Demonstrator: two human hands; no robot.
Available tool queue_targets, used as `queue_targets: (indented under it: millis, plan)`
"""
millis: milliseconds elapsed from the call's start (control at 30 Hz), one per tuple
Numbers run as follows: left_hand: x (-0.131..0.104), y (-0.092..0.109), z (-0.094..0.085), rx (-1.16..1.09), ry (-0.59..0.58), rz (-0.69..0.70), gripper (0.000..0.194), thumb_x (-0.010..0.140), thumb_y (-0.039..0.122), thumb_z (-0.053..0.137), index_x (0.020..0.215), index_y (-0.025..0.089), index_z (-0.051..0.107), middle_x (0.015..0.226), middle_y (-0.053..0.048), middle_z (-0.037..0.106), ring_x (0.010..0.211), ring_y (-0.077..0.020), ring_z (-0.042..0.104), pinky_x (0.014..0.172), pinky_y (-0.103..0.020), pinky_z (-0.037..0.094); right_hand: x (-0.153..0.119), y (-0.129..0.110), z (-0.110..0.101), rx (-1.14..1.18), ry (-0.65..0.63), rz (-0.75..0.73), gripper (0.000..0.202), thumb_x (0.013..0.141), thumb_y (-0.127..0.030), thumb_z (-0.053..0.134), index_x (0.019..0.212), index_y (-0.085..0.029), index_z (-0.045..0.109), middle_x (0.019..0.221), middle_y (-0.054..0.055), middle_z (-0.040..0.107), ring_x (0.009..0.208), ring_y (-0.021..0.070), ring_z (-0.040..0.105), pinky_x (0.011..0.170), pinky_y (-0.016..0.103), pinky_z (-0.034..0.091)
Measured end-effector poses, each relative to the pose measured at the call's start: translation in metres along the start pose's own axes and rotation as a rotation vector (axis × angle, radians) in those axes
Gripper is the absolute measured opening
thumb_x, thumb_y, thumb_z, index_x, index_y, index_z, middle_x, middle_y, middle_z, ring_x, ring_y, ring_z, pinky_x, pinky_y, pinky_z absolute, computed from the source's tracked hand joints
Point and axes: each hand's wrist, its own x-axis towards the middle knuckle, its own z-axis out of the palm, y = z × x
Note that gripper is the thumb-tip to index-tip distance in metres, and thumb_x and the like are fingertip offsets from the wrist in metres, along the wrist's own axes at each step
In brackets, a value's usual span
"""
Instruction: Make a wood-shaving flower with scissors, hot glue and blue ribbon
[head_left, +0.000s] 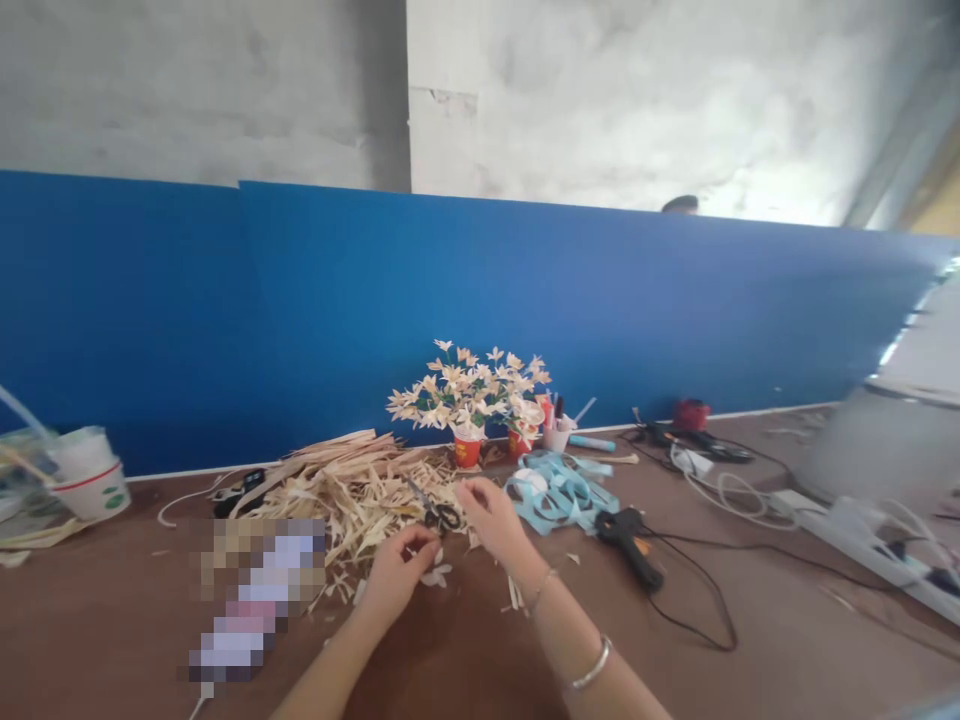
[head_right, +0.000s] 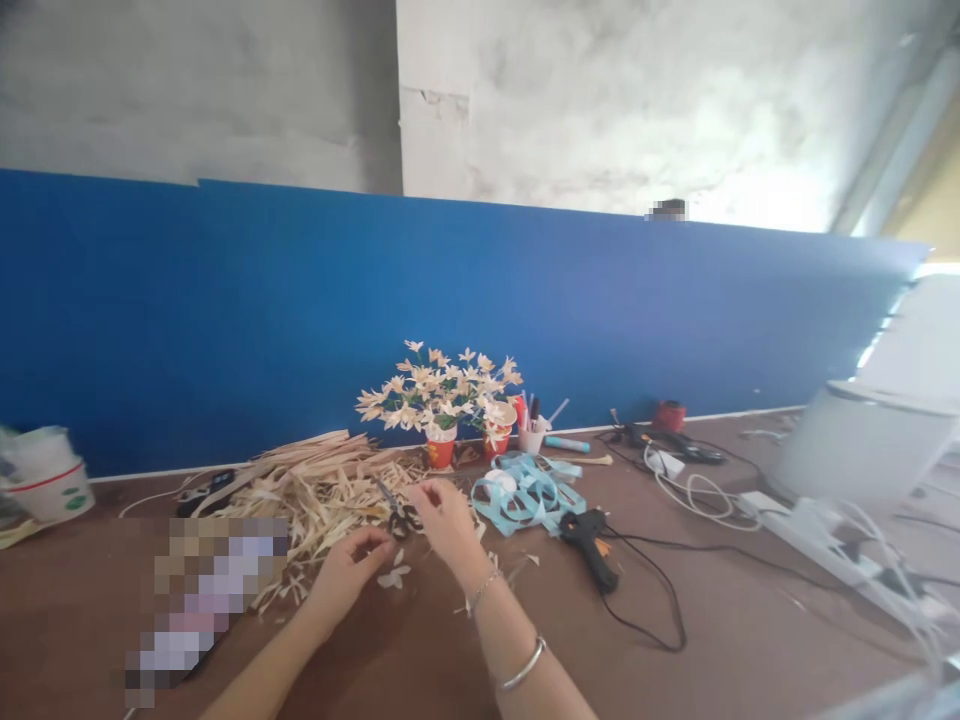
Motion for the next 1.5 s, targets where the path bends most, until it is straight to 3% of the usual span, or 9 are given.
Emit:
queue_targets:
  millis: [100,167,333,600,833,1100,1233,1333,1500]
  plan:
    - [0.0,0.001,0.0,0.004,0.017,0.035,0.024,0.066,0.041,0.06,0.064,0.017,0.063,0.058,0.0,0.057,0.057,-0.0143,0.048,0.057,-0.023,0.036,0.005,0.0,-0.053,-0.285,-0.068,0.115,0.02,0.078,-0.033,0.048,0.076,-0.018,0.062,0.073,0.001,0.064,0.069,0.0148,0.057,0.064,0.023,0.042]
    - [-0.001,0.004,0.0,0.017,0.013,0.048,0.023,0.066,0.041,0.06,0.063,0.018,0.063,0.06,0.0,0.057,0.057,-0.0141,0.047,0.057,-0.023,0.036,-0.003,0.009,-0.092,-0.661,-0.065,0.304,0.019,0.077,-0.031,0.047,0.075,-0.02,0.063,0.076,0.003,0.064,0.075,0.0173,0.06,0.068,0.026,0.042]
    - [-0.003,0.011,0.001,0.065,-0.009,0.04,0.024,0.065,0.042,0.059,0.061,0.018,0.062,0.059,0.001,0.056,0.052,-0.0125,0.044,0.052,-0.023,0.034,-0.047,0.049,-0.148,-0.986,0.115,0.671,0.032,0.064,-0.014,0.058,0.094,-0.002,0.058,0.098,0.028,0.056,0.098,0.0396,0.053,0.073,0.045,0.041]
    - [-0.005,0.011,0.001,0.096,-0.043,0.045,0.026,0.068,0.042,0.057,0.063,0.017,0.061,0.059,0.001,0.055,0.055,-0.0129,0.045,0.054,-0.024,0.035,-0.059,0.084,-0.158,-0.981,0.169,0.735,0.028,0.073,-0.015,0.045,0.099,-0.006,0.052,0.096,0.021,0.059,0.093,0.034,0.058,0.073,0.039,0.042]
    - [-0.002,0.003,0.001,0.127,-0.055,0.057,0.026,0.07,0.041,0.054,0.063,0.017,0.058,0.059,0.002,0.053,0.056,-0.0131,0.045,0.054,-0.023,0.035,-0.058,0.096,-0.189,-0.826,0.372,0.728,0.039,0.077,-0.03,0.039,0.112,-0.015,0.043,0.095,0.013,0.063,0.088,0.0279,0.06,0.064,0.032,0.042]
    - [0.0,-0.003,0.001,0.134,-0.061,0.061,0.026,0.071,0.042,0.052,0.066,0.017,0.058,0.059,0.001,0.054,0.056,-0.0134,0.047,0.055,-0.023,0.038,-0.052,0.12,-0.192,-0.453,0.623,0.527,0.036,0.065,-0.04,0.053,0.09,-0.014,0.052,0.074,0.009,0.063,0.07,0.0244,0.059,0.059,0.029,0.041]
    - [-0.001,-0.002,0.002,0.128,-0.042,0.056,0.025,0.069,0.041,0.054,0.065,0.017,0.059,0.059,0.002,0.054,0.056,-0.013,0.047,0.055,-0.023,0.037,-0.054,0.11,-0.191,-0.469,0.689,0.431,0.04,0.068,-0.037,0.05,0.1,-0.015,0.047,0.085,0.008,0.062,0.077,0.0228,0.058,0.064,0.028,0.041]
    - [-0.001,0.0,0.002,0.128,-0.038,0.049,0.025,0.069,0.041,0.054,0.065,0.017,0.059,0.058,0.002,0.054,0.056,-0.0131,0.047,0.055,-0.023,0.038,-0.053,0.104,-0.193,-0.609,0.638,0.413,0.042,0.069,-0.035,0.05,0.106,-0.017,0.043,0.089,0.009,0.062,0.082,0.0247,0.058,0.063,0.027,0.039]
    - [-0.001,0.001,0.001,0.149,-0.037,0.074,0.025,0.069,0.041,0.053,0.064,0.017,0.059,0.059,0.001,0.055,0.056,-0.0135,0.048,0.055,-0.023,0.038,-0.043,0.12,-0.199,-0.848,0.304,0.593,0.032,0.075,-0.026,0.048,0.105,-0.018,0.043,0.09,0.012,0.063,0.081,0.0255,0.062,0.058,0.026,0.037]
